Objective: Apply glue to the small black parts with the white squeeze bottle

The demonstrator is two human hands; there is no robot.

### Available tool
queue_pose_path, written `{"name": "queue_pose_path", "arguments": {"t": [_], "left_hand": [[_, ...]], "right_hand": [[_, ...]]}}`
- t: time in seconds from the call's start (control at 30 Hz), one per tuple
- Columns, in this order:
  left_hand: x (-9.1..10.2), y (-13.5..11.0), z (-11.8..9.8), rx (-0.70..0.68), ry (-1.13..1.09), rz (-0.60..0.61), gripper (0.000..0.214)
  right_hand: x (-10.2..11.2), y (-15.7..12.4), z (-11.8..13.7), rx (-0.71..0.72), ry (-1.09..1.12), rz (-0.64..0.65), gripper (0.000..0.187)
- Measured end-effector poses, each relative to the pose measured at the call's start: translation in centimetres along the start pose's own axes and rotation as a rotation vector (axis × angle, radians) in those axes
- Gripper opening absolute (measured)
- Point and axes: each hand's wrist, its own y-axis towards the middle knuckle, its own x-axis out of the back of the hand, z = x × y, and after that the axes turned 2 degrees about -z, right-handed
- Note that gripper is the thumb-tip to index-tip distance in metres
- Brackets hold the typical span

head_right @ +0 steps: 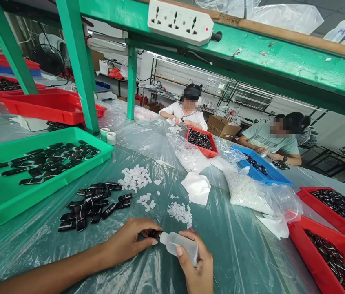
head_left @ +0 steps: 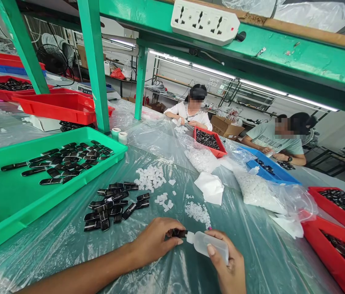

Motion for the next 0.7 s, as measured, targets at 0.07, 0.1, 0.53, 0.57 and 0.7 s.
{"name": "queue_pose_path", "arguments": {"t": [0.07, 0.1, 0.53, 0.57, 0.7], "left_hand": [[0.1, 0.0, -0.1, -0.006, -0.008, -0.003, 0.019], [0.1, -0.1, -0.2, -0.008, -0.014, -0.004, 0.019], [-0.9, 0.3, 1.2, 0.111, -0.434, 0.053, 0.021], [-0.8, 0.3, 1.2, 0.117, -0.429, 0.053, 0.022], [-0.7, 0.2, 0.9, 0.098, -0.319, 0.020, 0.019]], "right_hand": [[0.0, 0.0, 0.1, 0.019, -0.015, -0.011, 0.031], [0.0, 0.0, 0.1, 0.030, -0.021, -0.019, 0.031], [0.3, 0.4, 0.6, -0.092, 0.117, -0.027, 0.034], [0.3, 0.4, 0.6, -0.079, 0.116, -0.025, 0.034], [0.1, 0.1, 0.7, -0.041, 0.080, -0.008, 0.033]]}}
